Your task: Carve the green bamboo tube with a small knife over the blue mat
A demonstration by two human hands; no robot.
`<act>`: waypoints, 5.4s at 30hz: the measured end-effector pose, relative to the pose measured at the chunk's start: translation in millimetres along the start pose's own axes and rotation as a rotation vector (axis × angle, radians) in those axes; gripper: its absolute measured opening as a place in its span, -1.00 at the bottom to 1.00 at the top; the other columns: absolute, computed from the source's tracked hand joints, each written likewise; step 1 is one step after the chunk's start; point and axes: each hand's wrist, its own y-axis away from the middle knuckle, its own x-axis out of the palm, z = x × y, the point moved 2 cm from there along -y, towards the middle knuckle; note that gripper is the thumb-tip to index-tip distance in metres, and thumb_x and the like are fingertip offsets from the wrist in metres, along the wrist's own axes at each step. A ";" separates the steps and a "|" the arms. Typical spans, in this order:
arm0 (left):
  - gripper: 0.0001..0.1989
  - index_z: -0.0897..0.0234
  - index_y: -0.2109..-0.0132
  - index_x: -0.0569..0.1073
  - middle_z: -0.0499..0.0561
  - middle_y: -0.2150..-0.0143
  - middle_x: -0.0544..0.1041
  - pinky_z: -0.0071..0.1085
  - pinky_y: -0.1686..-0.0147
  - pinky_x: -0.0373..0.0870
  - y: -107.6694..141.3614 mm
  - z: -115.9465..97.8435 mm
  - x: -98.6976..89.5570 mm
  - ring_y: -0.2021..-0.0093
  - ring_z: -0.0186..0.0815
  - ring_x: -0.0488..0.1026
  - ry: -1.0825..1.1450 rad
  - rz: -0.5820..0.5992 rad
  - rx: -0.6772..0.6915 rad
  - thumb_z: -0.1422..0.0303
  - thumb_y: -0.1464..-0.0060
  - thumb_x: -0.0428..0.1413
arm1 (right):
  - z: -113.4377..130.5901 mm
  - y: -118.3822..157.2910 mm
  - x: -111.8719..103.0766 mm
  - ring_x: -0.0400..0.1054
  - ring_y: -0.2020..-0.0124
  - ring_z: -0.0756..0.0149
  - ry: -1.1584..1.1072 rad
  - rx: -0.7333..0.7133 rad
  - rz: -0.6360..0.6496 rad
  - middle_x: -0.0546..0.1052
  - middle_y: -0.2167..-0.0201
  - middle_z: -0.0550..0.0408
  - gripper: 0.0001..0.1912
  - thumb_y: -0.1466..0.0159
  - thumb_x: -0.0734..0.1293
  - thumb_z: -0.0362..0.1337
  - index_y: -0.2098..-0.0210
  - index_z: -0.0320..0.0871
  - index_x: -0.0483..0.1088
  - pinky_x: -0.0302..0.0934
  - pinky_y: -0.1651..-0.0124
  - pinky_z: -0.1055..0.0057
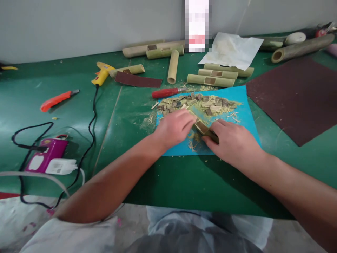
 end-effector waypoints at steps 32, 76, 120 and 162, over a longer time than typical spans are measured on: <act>-0.76 0.32 0.14 0.55 0.03 0.30 0.54 -0.43 0.27 0.44 0.3 -3.4 6.2 0.30 -0.33 0.49 0.006 -0.051 -0.018 0.37 -0.38 -0.02 | -1.5 0.0 -1.1 0.32 0.43 0.28 0.057 -0.009 -0.049 0.51 0.42 -0.01 -0.78 -0.32 0.27 -0.23 0.38 -0.20 0.45 -0.03 0.41 0.33; -0.76 0.34 0.11 0.56 0.05 0.27 0.56 -0.41 0.24 0.46 0.5 2.3 4.3 0.26 -0.31 0.51 -0.006 -0.037 -0.002 0.37 -0.37 0.00 | 2.0 1.6 -3.3 0.29 0.44 0.29 0.031 -0.001 -0.018 0.49 0.41 -0.01 -0.79 -0.32 0.25 -0.25 0.38 -0.18 0.43 -0.07 0.42 0.34; -0.60 0.33 0.18 0.54 0.02 0.40 0.47 -0.42 0.39 0.38 7.4 -17.9 8.1 0.38 -0.33 0.44 -0.084 0.082 0.109 0.32 -0.44 -0.15 | 17.2 11.3 -5.2 0.40 0.38 0.16 0.249 -0.067 0.096 0.52 0.40 -0.17 -0.68 -0.41 0.17 -0.32 0.31 -0.28 0.51 -0.06 0.47 0.33; -0.71 0.33 0.10 0.56 0.04 0.32 0.54 -0.44 0.31 0.43 1.3 -4.2 5.3 0.30 -0.33 0.50 -0.014 0.015 0.015 0.33 -0.40 -0.05 | 19.5 9.6 -6.9 0.39 0.35 0.22 0.354 -0.071 0.192 0.52 0.35 -0.15 -0.72 -0.40 0.16 -0.36 0.27 -0.28 0.49 -0.06 0.46 0.36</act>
